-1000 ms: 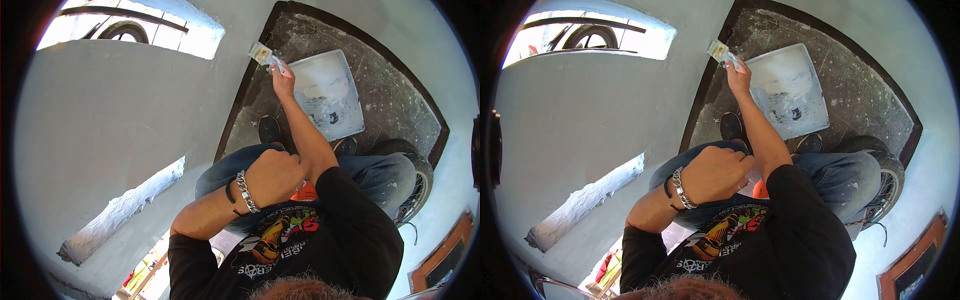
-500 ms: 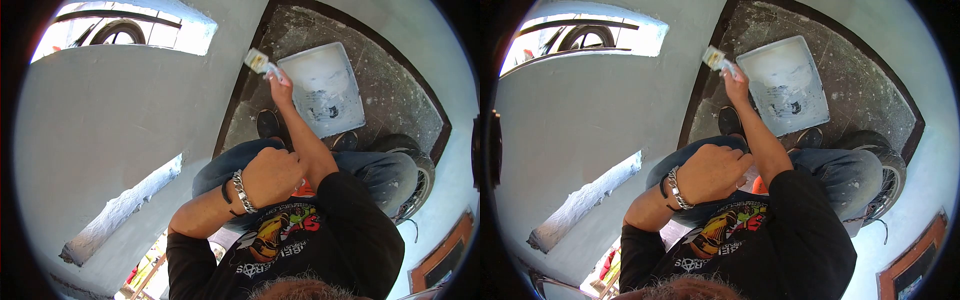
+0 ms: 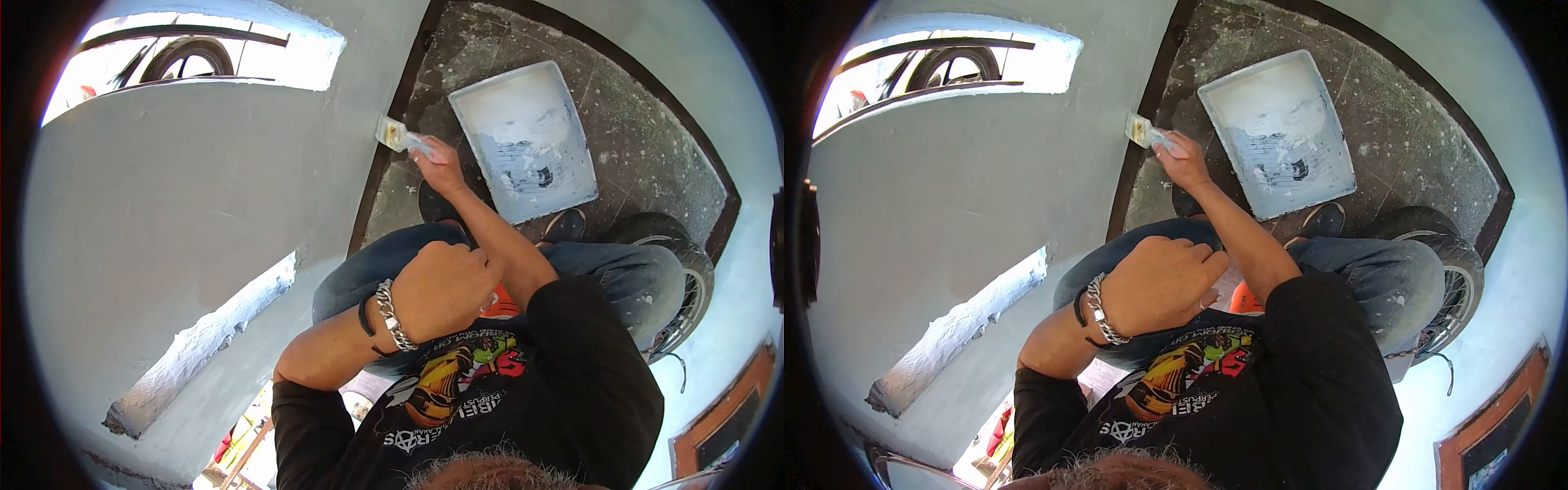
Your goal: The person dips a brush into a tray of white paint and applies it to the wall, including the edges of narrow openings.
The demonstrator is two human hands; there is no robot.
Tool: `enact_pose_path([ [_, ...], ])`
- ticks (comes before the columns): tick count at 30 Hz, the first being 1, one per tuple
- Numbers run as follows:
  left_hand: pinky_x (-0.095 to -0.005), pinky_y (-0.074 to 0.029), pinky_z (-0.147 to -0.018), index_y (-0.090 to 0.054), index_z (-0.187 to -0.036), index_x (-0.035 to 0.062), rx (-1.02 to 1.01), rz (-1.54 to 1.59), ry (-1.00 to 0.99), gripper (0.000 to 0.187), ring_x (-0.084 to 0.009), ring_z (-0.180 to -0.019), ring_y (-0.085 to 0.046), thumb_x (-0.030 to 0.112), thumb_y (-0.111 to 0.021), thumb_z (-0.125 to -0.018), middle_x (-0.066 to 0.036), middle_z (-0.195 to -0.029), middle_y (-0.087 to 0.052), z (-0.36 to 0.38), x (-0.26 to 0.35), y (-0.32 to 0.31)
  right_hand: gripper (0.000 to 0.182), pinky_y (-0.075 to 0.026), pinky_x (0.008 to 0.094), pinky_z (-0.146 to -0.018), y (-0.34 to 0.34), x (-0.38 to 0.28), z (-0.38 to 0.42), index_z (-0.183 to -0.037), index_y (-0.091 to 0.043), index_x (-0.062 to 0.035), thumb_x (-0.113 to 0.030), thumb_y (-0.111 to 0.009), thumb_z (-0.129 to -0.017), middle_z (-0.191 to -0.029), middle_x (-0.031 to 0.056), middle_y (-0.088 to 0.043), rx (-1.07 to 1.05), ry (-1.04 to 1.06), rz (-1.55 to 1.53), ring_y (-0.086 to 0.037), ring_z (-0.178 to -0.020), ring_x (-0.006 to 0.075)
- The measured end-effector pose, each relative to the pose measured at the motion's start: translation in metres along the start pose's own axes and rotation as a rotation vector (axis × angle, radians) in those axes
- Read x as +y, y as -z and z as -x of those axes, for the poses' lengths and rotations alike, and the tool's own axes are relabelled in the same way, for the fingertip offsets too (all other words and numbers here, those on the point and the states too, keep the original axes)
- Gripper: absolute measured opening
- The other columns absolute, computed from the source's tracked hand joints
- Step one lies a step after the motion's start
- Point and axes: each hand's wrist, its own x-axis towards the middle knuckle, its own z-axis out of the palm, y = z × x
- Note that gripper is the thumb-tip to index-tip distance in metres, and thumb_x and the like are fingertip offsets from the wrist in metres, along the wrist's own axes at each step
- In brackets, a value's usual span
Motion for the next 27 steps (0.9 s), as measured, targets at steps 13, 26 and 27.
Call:
enact_pose_path([
  [13, -0.0369, -0.051, -0.065, -0.059, -0.095, 0.0024, -0.004, -0.013, -0.014, 0.027, -0.0267, -0.078, -0.065, 0.021, -0.069, -0.079, -0.010, -0.082, -0.064, -0.004, 0.003, 0.001, 0.025, -0.052, 0.0340, -0.080, -0.002, -0.017, -0.024, -0.105, -0.068, -0.0005, -0.016, -0.067, -0.085, -0.095, 0.0162, -0.070, 0.094, 0.017, -0.078, -0.068, -0.088, 0.0273],
  [26, -0.0376, -0.051, -0.066, -0.059, -0.097, 0.0025, -0.054, -0.019, 0.004, 0.028, -0.0264, -0.080, -0.065, 0.021, -0.069, -0.079, -0.010, -0.083, -0.064, -0.009, 0.007, 0.002, 0.020, -0.053, 0.0348, -0.078, 0.004, -0.027, -0.033, -0.099, -0.068, 0.0012, -0.011, -0.069, -0.083, -0.096, 0.0161, -0.070, 0.135, 0.081, -0.028, -0.069, -0.087, 0.0286],
  [27, -0.0377, -0.051, -0.066, -0.059, -0.097, 0.0025, -0.050, -0.018, 0.003, 0.028, -0.0265, -0.080, -0.065, 0.021, -0.069, -0.079, -0.010, -0.083, -0.064, -0.009, 0.007, 0.001, 0.021, -0.053, 0.0346, -0.078, 0.009, -0.013, -0.038, -0.099, -0.068, 0.0032, -0.011, -0.068, -0.083, -0.096, 0.0160, -0.070, 0.139, 0.031, -0.068, -0.069, -0.087, 0.0278],
])
